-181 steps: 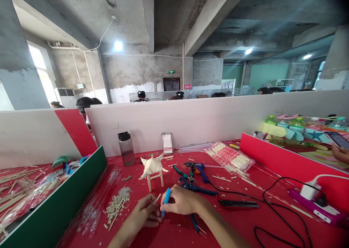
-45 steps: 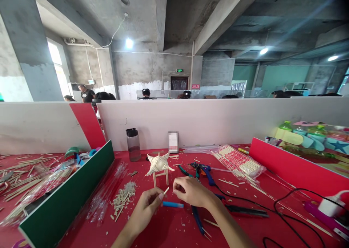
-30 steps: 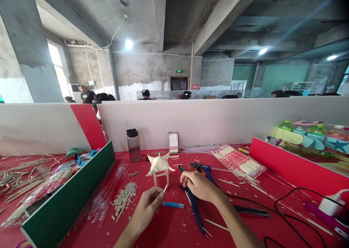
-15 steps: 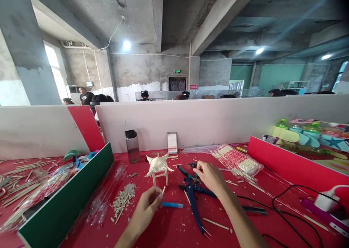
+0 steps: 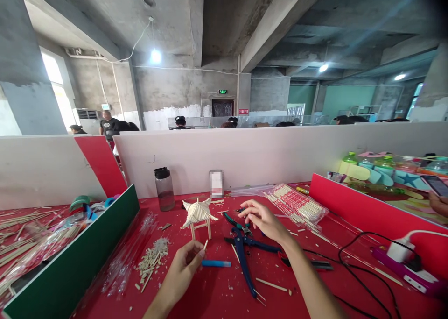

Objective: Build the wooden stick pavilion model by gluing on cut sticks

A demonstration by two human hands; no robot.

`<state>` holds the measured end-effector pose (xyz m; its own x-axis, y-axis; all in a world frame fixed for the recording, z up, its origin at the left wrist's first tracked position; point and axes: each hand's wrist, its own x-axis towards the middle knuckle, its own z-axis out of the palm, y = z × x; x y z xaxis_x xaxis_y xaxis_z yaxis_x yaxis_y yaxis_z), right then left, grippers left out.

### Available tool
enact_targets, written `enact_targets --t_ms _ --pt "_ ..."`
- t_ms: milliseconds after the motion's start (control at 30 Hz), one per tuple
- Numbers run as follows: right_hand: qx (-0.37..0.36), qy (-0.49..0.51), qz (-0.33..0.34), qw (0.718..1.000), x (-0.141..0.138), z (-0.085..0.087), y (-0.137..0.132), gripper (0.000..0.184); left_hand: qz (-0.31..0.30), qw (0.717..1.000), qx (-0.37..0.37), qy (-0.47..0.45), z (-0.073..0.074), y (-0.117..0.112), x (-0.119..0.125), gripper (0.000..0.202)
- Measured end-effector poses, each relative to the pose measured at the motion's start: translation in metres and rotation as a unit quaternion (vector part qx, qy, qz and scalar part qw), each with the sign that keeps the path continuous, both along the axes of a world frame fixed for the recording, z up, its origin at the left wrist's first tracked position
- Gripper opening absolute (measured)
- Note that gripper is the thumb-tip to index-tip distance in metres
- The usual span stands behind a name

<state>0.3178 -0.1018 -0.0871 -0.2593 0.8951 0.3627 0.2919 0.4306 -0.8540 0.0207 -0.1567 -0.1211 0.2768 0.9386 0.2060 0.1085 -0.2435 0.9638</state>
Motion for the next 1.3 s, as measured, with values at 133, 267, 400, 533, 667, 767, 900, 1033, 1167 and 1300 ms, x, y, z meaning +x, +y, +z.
enact_targets --t_ms 133,267,400,533,667,767,900,1033,1167,1300 --pt "-0.024 0.051 0.030 0.998 -0.003 0.003 -0.004 0.034 -0.001 1.000 0.007 0.005 -0.004 0.002 -0.002 0.039" --pt "-0.051 0.090 0.076 0.992 -0.008 0.009 -0.012 0.033 -0.005 1.000 0.008 -0.018 -0.001 -0.002 -0.001 0.034" --pt "-0.075 0.098 0.163 0.979 -0.026 0.014 -0.023 0.030 -0.030 0.995 -0.042 -0.082 0.008 -0.011 0.005 0.029" --pt "-0.088 0.073 0.236 0.965 -0.048 0.012 -0.030 0.024 -0.070 0.974 -0.117 -0.183 0.011 -0.017 0.011 0.021" --pt "-0.090 0.054 0.266 0.958 -0.060 0.009 -0.034 0.021 -0.091 0.950 -0.157 -0.254 0.006 -0.016 0.013 0.018" --pt "-0.074 0.043 0.265 0.960 -0.062 0.009 -0.035 0.020 -0.094 0.937 -0.181 -0.282 0.004 -0.013 0.013 0.017" --pt "-0.076 0.017 0.250 0.965 -0.059 0.009 -0.033 0.021 -0.091 0.929 -0.183 -0.308 0.001 -0.009 0.009 0.014" --pt "-0.087 0.004 0.248 0.965 -0.057 0.008 -0.031 0.021 -0.075 0.931 -0.166 -0.316 0.001 -0.007 0.005 0.013" --pt "-0.087 -0.033 0.246 0.965 -0.055 0.005 -0.028 0.020 -0.037 0.951 -0.131 -0.278 0.011 0.001 -0.011 0.019" --pt "-0.084 -0.114 0.182 0.973 -0.050 0.001 -0.023 0.015 0.063 0.996 -0.020 -0.054 0.031 0.016 -0.054 0.028"
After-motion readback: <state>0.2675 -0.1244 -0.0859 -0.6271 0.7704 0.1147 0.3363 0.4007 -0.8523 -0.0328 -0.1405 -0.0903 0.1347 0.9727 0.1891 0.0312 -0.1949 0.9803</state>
